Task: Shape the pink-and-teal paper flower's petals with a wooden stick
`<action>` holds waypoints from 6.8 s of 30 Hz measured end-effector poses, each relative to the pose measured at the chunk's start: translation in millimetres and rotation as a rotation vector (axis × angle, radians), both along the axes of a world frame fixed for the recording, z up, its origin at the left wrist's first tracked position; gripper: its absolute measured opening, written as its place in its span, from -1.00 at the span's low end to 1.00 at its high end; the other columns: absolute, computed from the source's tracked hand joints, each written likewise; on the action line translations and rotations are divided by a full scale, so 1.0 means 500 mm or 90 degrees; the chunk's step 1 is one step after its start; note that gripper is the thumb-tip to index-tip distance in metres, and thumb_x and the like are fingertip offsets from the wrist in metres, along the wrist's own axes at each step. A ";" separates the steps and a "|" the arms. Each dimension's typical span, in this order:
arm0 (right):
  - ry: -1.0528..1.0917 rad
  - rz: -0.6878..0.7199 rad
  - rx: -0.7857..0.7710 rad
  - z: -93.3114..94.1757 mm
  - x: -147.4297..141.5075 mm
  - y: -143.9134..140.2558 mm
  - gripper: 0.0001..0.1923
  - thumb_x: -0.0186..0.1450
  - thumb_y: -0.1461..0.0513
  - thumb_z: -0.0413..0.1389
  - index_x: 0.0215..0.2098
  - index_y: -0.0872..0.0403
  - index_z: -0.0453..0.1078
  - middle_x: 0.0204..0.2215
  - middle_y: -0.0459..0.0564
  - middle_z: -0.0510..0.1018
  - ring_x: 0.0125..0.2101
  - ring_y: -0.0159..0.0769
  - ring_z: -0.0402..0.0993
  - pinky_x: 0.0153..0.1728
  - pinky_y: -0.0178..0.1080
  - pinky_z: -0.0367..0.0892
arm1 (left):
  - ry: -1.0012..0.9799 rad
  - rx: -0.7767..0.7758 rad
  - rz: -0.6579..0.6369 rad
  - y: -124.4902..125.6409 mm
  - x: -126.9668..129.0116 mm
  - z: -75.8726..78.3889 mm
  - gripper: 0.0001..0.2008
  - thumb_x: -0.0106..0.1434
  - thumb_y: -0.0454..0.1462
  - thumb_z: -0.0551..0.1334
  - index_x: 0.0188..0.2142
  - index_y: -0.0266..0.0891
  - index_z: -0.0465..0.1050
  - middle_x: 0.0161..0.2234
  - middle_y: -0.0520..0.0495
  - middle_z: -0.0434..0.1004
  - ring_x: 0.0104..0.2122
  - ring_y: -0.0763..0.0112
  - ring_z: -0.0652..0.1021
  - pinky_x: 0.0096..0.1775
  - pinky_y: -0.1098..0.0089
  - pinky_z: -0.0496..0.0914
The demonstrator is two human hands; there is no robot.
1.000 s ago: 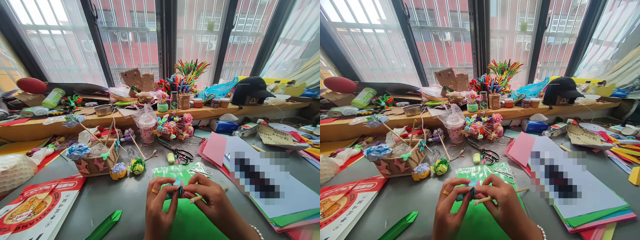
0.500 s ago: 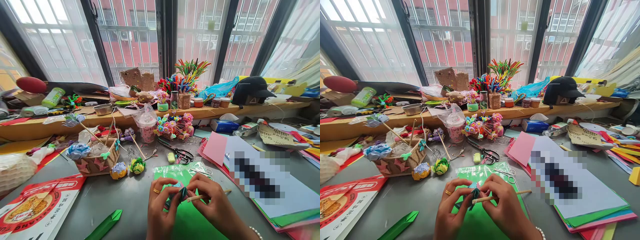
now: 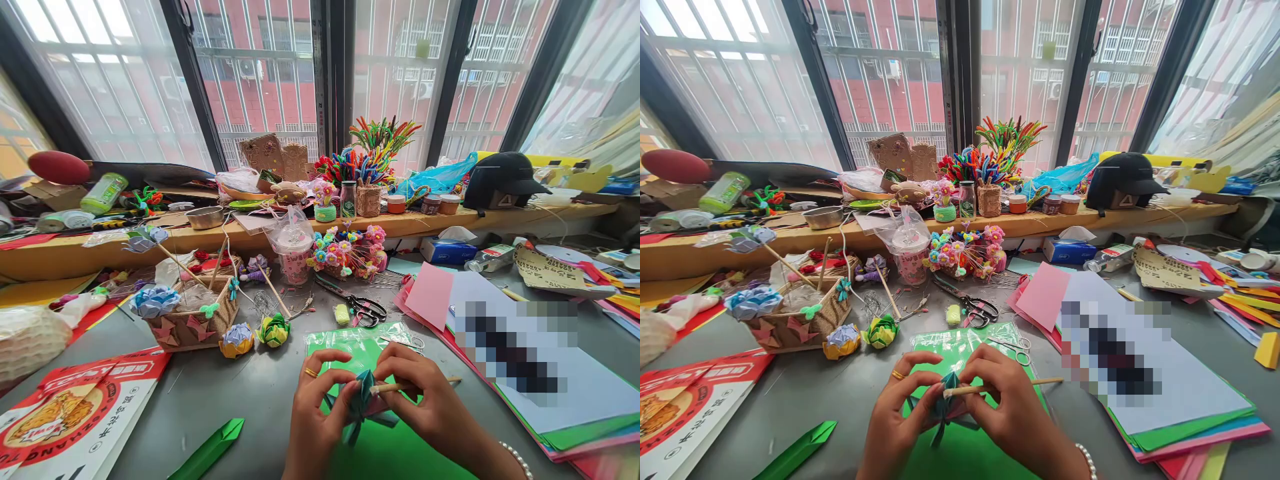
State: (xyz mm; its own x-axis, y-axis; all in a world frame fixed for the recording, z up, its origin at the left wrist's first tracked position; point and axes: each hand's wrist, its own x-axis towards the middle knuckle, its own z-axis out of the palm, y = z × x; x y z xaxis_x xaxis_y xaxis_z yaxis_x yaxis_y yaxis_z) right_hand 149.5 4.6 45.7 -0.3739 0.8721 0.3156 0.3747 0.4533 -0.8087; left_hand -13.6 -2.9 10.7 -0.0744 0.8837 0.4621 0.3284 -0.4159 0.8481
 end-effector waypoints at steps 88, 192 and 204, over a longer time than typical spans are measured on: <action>-0.053 0.053 0.251 -0.003 0.020 0.007 -0.87 0.21 0.36 0.05 -0.49 0.08 0.34 -0.60 -0.10 0.48 -0.55 -0.38 0.33 -0.50 -0.36 0.17 | 0.088 0.053 -0.231 -0.008 -0.021 0.035 -0.85 0.13 -0.47 0.17 -0.41 -0.20 0.40 -0.39 0.00 0.46 -0.46 0.52 0.47 -0.43 0.57 0.35; -0.058 0.048 0.528 -0.013 0.008 -0.005 -0.80 0.36 0.31 -0.11 -0.25 0.16 0.35 -0.48 0.04 0.57 -0.49 -0.37 0.50 -0.51 -0.38 0.36 | 0.234 0.236 -0.232 -0.006 -0.041 0.030 -0.71 0.12 -0.55 0.13 -0.23 -0.19 0.32 -0.40 -0.05 0.42 -0.44 0.47 0.48 -0.40 0.50 0.41; -0.030 0.114 0.381 -0.027 0.016 0.014 -0.91 0.29 0.33 0.01 -0.33 0.11 0.35 -0.49 -0.01 0.56 -0.49 -0.40 0.49 -0.49 -0.41 0.35 | 0.201 0.090 -0.262 -0.001 -0.042 0.039 -0.82 0.09 -0.52 0.17 -0.39 -0.23 0.33 -0.44 0.00 0.46 -0.42 0.45 0.51 -0.37 0.52 0.39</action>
